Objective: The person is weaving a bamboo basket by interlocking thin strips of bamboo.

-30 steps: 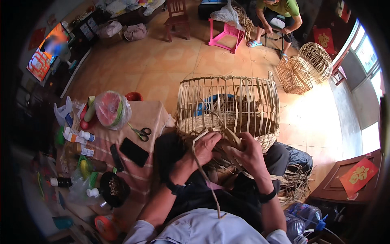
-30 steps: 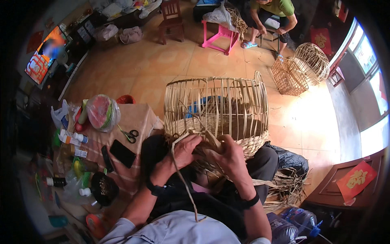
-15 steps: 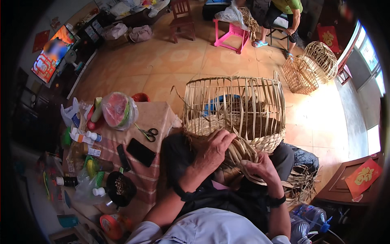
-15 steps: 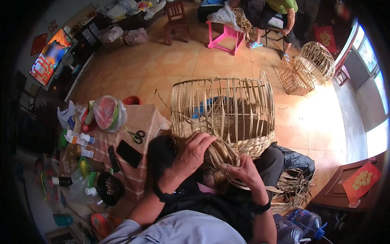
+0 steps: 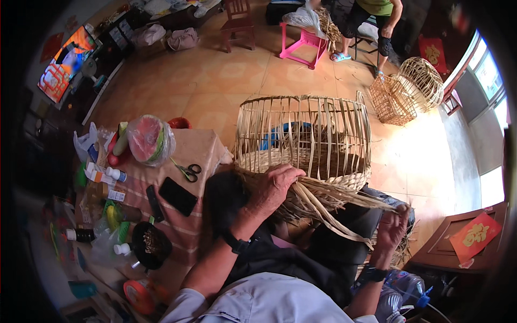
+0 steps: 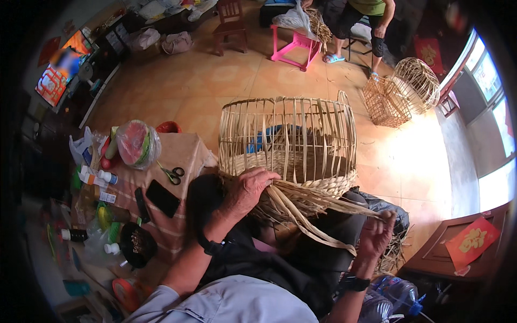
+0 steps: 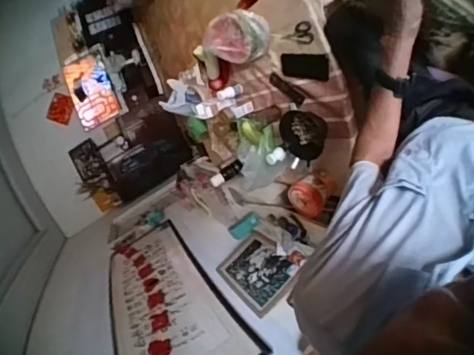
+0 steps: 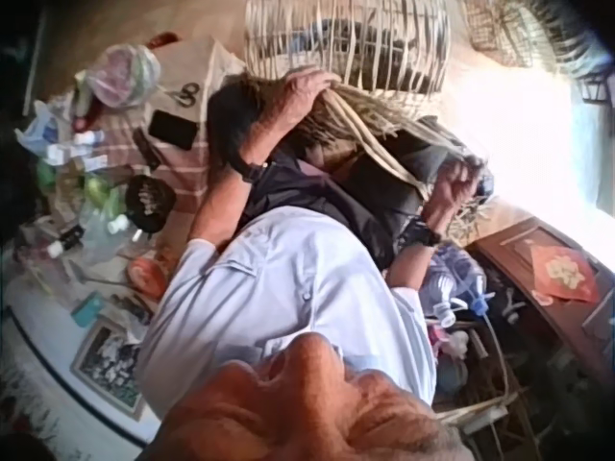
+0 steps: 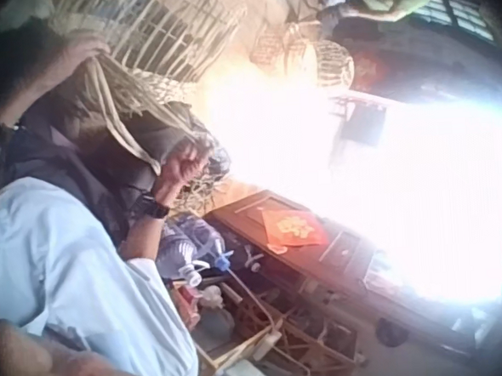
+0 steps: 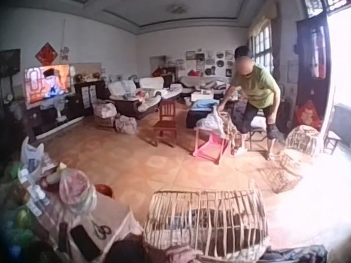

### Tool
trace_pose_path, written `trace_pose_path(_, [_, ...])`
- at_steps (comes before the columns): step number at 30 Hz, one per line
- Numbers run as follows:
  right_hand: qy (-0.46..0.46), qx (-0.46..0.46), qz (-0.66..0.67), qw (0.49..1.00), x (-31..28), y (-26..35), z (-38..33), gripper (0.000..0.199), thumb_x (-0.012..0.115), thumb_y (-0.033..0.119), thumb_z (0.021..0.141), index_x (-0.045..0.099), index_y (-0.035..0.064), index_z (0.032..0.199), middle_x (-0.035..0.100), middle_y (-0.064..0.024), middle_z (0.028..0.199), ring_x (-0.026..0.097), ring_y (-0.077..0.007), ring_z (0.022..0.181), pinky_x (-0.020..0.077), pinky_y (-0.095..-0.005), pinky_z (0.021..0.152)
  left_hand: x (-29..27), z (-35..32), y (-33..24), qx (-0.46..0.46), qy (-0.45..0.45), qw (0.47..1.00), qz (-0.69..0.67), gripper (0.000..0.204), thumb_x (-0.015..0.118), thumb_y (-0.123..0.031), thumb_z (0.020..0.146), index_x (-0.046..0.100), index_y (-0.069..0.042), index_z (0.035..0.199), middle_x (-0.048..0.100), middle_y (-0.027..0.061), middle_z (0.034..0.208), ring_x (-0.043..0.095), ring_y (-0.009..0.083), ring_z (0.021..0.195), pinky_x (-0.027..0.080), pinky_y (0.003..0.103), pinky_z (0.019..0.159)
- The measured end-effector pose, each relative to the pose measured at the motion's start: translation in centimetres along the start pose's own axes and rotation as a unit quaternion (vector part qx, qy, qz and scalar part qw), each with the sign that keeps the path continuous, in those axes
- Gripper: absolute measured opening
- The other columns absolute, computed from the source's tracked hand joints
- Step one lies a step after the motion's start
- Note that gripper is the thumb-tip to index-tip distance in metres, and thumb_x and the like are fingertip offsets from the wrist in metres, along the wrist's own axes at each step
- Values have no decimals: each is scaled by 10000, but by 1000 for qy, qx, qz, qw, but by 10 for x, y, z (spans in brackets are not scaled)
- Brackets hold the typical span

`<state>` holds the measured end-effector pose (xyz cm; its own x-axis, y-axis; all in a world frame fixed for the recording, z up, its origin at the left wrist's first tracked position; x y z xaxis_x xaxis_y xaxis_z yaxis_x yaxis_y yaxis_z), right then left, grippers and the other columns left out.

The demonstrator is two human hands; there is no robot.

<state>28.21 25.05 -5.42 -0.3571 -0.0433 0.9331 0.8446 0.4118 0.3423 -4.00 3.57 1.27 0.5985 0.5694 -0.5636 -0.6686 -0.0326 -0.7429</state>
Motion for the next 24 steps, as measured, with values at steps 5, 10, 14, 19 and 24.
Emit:
trace_pose_path(5, [-47, 128, -539, 831, 7, 23, -28, 354, 579, 345, 1048, 615, -3, 1096, 698, -103, 917, 652, -122, 627, 466, -231, 526, -2, -3, 0, -19, 40, 999, -13, 270, 609, 26, 915, 650, -68, 1164, 676, 154, 1019, 673, 363, 961, 547, 402, 831])
trace_pose_path(10, [131, 61, -760, 634, 67, -28, -73, 318, 779, 263, 907, 678, -33, 967, 732, -145, 964, 688, -223, 764, 545, -319, 715, -3, -2, -2, -35, 101, 994, -27, 298, 602, -2, 926, 602, -68, 1216, 685, 163, 1104, 666, 365, 1048, 532, 413, 896])
trace_pose_path(14, [236, 151, -757, 590, 80, -84, -93, 319, 792, 211, 900, 641, -13, 1068, 692, -104, 829, 660, -215, 754, 525, -321, 694, -10, 1, -4, -48, 122, 990, -51, 323, 625, -19, 907, 592, -69, 1224, 686, 169, 1115, 662, 368, 1074, 520, 414, 924])
trace_pose_path(19, [83, 389, -674, 622, 66, -51, -113, 197, 693, 230, 987, 629, 51, 937, 573, 37, 712, 556, -55, 622, 404, -221, 538, -14, -6, -2, -70, 137, 987, -48, 347, 639, -28, 889, 585, -63, 1230, 682, 166, 1127, 663, 350, 1095, 519, 397, 943])
trace_pose_path(24, [174, 376, -550, 725, 125, -26, -152, 287, 658, 310, 1003, 605, 30, 980, 503, 35, 664, 461, -52, 557, 329, -235, 491, -10, -5, 2, -49, 161, 984, -64, 444, 568, 30, 820, 585, -47, 1257, 677, 173, 1166, 654, 325, 1134, 509, 382, 986])
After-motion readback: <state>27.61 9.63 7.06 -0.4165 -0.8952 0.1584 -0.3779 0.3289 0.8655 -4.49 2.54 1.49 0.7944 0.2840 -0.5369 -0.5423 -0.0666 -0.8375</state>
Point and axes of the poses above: each hand's wrist, its own z-axis towards the middle knuckle, its own x-axis out of the palm, y = z × x, the point moved 5 cm from there along z, towards the middle knuckle
